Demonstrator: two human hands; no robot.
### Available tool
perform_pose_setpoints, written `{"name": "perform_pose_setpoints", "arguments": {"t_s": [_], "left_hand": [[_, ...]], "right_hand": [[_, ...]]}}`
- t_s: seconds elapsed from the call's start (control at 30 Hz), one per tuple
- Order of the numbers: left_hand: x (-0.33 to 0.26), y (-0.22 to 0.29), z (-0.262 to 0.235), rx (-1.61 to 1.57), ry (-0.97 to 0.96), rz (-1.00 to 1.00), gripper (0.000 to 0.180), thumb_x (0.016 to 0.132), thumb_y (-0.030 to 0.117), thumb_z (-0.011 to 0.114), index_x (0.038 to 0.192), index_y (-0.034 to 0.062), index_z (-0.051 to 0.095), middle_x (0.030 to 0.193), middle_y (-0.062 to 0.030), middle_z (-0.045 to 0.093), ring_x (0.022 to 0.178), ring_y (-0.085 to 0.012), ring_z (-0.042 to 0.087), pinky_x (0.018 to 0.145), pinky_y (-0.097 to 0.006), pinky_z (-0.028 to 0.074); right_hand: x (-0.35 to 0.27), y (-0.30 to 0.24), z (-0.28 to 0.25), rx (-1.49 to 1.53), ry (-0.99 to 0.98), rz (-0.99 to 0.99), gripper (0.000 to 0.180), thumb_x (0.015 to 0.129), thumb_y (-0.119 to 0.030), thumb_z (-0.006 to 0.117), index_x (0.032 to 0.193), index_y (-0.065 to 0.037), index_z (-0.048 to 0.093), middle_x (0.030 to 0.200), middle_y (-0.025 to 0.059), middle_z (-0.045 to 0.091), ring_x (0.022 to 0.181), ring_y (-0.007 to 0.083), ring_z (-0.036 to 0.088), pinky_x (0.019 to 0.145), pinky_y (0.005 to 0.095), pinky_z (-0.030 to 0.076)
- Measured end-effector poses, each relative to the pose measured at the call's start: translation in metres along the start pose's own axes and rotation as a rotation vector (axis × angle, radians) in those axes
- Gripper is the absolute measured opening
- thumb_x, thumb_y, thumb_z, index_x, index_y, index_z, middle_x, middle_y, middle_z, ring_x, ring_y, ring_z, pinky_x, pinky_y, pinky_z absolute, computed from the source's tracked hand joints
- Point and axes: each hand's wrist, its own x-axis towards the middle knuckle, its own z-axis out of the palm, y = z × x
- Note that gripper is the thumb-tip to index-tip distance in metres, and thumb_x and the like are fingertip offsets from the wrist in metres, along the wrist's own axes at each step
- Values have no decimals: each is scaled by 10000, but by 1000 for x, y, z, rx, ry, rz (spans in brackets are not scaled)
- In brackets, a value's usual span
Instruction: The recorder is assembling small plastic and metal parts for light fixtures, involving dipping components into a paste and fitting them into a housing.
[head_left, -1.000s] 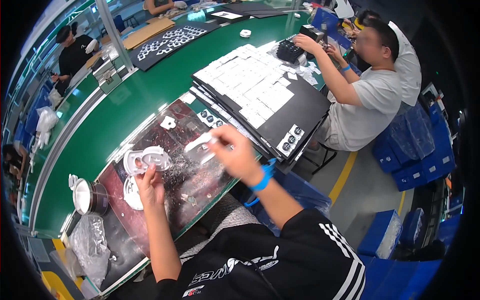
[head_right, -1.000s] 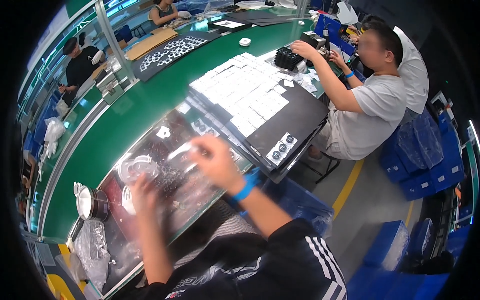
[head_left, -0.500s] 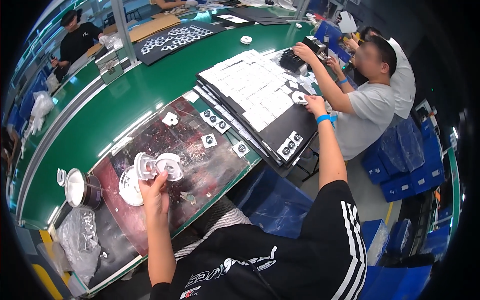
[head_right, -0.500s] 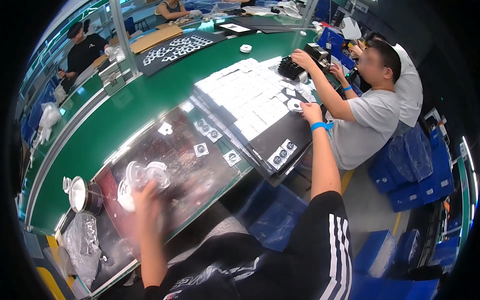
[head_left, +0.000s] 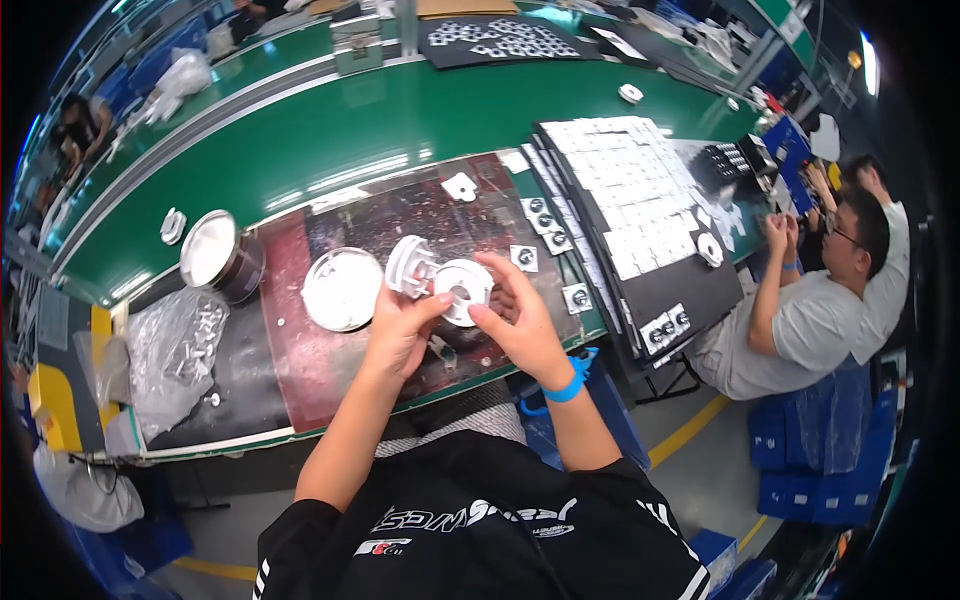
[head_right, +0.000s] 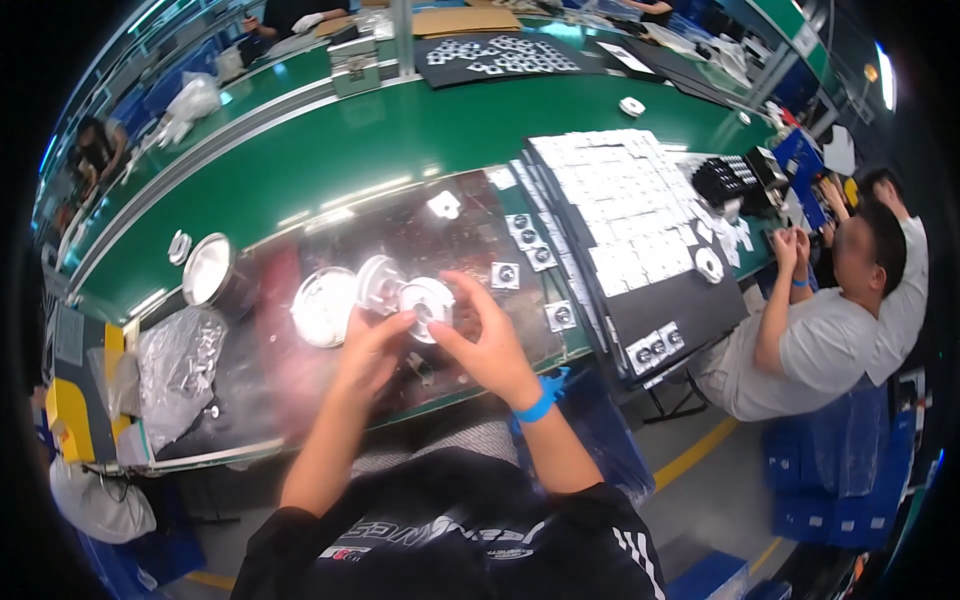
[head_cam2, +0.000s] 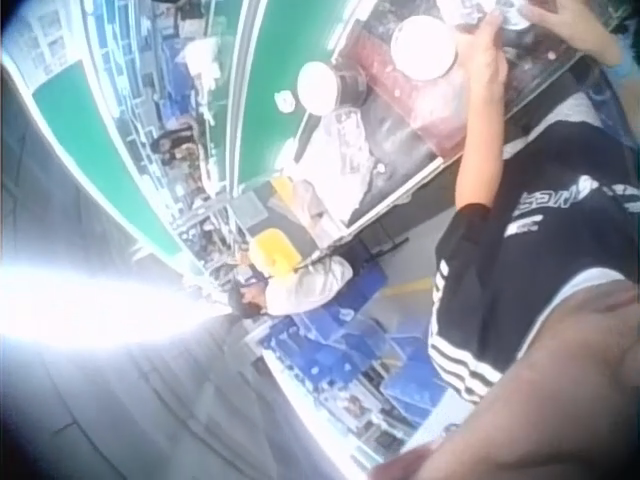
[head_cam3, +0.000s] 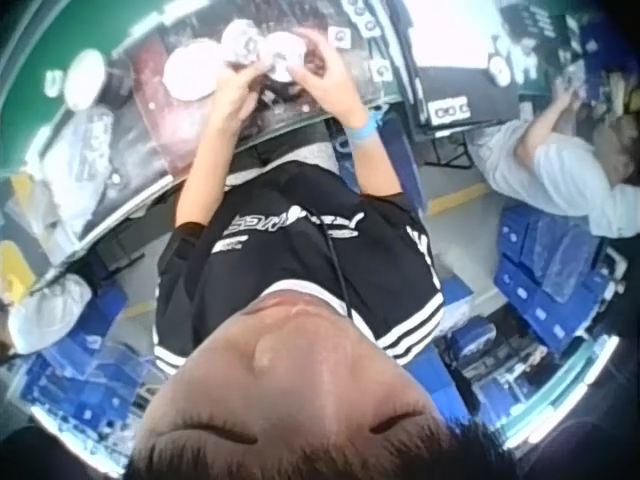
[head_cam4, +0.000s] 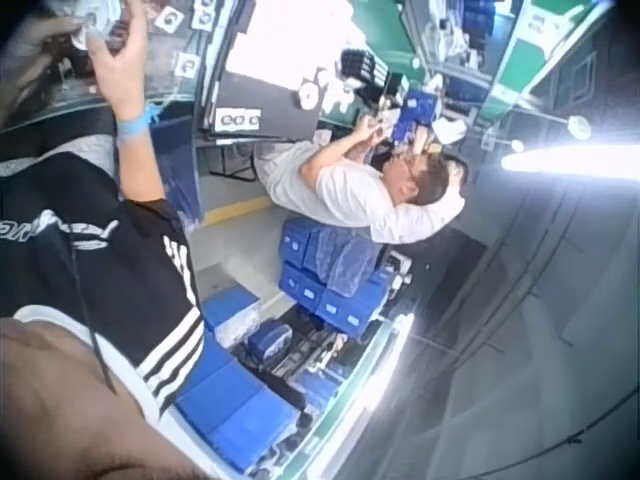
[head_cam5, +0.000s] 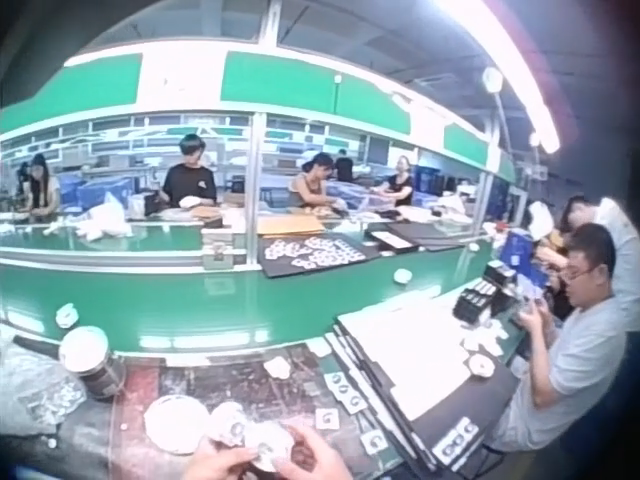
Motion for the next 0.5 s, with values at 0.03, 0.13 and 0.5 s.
{"name": "perform_pose_setpoints", "arguments": {"t_s": [0.03,0.13,0.5], "left_hand": [[-4,5,3,31,29,8,556,825,-26,715,1303,67,448,1085,-44,567,922,-140,606,802,-285,554],[-2,24,-24,7,8,-106,339,1009,294,536,1274,102,449,1037,-85,602,713,-127,583,749,-321,562],[47,83,-76,-25,-303,6,434,1030,498,368,1092,96,517,1128,-222,616,791,-199,608,653,-328,521]], "right_hand": [[6,10,9,128,-1,14,515,928,-186,662,1371,-18,460,1207,127,596,1074,183,590,837,272,489],[28,25,12,187,24,107,347,959,-151,606,1254,14,528,967,62,648,685,91,599,559,209,474],[120,72,-3,-566,258,-39,355,894,-283,660,1097,8,668,821,147,707,725,264,682,654,351,511]]}}
